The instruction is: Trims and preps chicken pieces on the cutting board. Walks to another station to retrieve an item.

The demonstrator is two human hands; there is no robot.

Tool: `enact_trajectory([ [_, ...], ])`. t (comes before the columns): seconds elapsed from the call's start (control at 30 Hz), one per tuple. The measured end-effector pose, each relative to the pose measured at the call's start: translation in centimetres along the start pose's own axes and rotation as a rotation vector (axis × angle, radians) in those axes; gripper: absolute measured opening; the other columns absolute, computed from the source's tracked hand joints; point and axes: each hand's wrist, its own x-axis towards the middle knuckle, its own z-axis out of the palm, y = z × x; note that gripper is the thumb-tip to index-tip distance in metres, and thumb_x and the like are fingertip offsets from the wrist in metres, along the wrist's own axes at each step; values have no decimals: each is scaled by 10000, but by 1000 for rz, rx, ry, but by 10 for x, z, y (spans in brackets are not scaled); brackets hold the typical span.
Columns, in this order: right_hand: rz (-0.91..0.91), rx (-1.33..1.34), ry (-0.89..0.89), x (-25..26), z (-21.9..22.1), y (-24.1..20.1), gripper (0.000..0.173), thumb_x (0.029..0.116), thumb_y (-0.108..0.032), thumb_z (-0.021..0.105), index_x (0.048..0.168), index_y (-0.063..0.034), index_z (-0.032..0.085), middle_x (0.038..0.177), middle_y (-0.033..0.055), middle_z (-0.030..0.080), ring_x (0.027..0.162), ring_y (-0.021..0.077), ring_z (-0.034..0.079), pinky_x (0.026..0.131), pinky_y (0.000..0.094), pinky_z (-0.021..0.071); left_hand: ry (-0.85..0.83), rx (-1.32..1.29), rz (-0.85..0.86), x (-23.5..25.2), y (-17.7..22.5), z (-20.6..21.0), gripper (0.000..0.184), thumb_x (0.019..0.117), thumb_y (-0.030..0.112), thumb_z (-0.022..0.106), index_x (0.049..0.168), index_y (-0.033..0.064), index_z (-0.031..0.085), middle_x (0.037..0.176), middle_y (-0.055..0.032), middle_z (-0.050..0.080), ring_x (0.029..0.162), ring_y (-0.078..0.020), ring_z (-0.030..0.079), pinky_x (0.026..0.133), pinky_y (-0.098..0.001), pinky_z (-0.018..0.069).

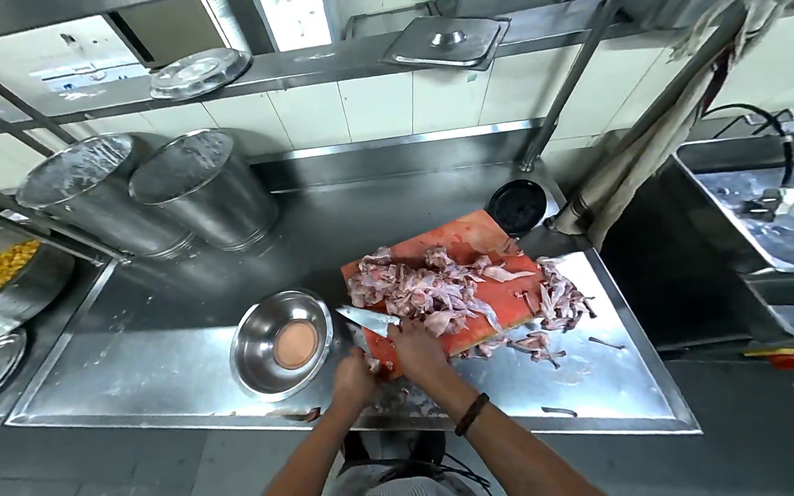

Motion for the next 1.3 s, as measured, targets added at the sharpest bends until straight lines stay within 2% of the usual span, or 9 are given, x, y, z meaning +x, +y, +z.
enact_trajectory([
  [0.13, 79, 152, -117, -27, -9, 3, 546, 974, -172, 572, 1502, -101, 453, 1430, 250, 519, 1218, 438, 609, 958, 596, 542, 7, 106, -60, 1, 8, 5, 663, 930, 319, 678, 1465, 62, 384, 1176, -166, 700, 1087, -330, 706, 935, -524, 574],
  [0.23, 128, 293, -172, -60, -3, 13, 540, 991, -237, 530, 1501, -91, 426, 1361, 226, 576, 1129, 400, 664, 918, 573, 565, 24, 130, -151, -1, 23, 3, 603, 941, 291, 640, 1451, 65, 409, 1177, -165, 700, 1080, -338, 708, 905, -532, 584],
  [0.33, 155, 320, -164, -84, 13, 18, 477, 1067, -326, 436, 1497, -120, 435, 1227, 197, 660, 1058, 373, 698, 899, 547, 574, 41, 159, -189, -3, 30, 4, 561, 954, 308, 614, 1431, 66, 446, 1174, -152, 707, 1081, -330, 710, 901, -524, 586],
  [0.47, 211, 259, -195, -104, 20, 3, 362, 1091, -315, 375, 1374, -118, 485, 1099, 170, 688, 1009, 365, 713, 849, 534, 590, 47, 226, -204, -5, 33, 6, 490, 977, 332, 565, 1394, 90, 482, 1153, -128, 715, 1065, -307, 717, 873, -510, 594],
  [0.63, 261, 215, -218, -120, 16, -5, 401, 1097, -333, 370, 1423, -122, 468, 1164, 184, 670, 1007, 373, 713, 831, 532, 596, 53, 263, -197, -8, 37, 5, 455, 981, 305, 552, 1379, 90, 503, 1151, -125, 718, 1062, -313, 717, 865, -520, 592],
  [0.77, 251, 188, -210, -121, 22, -4, 362, 1096, -315, 357, 1371, -121, 490, 1072, 173, 690, 967, 362, 724, 803, 521, 600, 60, 258, -193, -9, 38, 6, 413, 1006, 302, 517, 1365, 97, 515, 1161, -129, 715, 1064, -312, 717, 857, -518, 594],
  [1.03, 255, 210, -156, -69, 30, -24, 336, 1083, -299, 357, 1335, -133, 506, 1033, 139, 720, 970, 343, 735, 808, 536, 598, 58, 251, -187, -5, 36, 6, 381, 1006, 294, 511, 1333, 102, 544, 1155, -107, 722, 1070, -303, 716, 853, -510, 595],
  [1.17, 310, 225, -218, -107, 36, -13, 356, 1095, -302, 351, 1374, -128, 487, 1010, 161, 716, 949, 367, 733, 798, 548, 594, 22, 230, -172, -6, 33, 6, 426, 936, 251, 607, 1341, 126, 562, 1204, -110, 710, 1098, -309, 703, 870, -535, 586],
  [1.3, 303, 238, -223, -109, 36, -12, 344, 1086, -275, 368, 1366, -112, 482, 1006, 163, 709, 936, 362, 731, 795, 542, 597, 23, 199, -145, -8, 32, 8, 345, 999, 294, 536, 1306, 150, 600, 1203, -102, 712, 1094, -314, 703, 869, -545, 583],
])
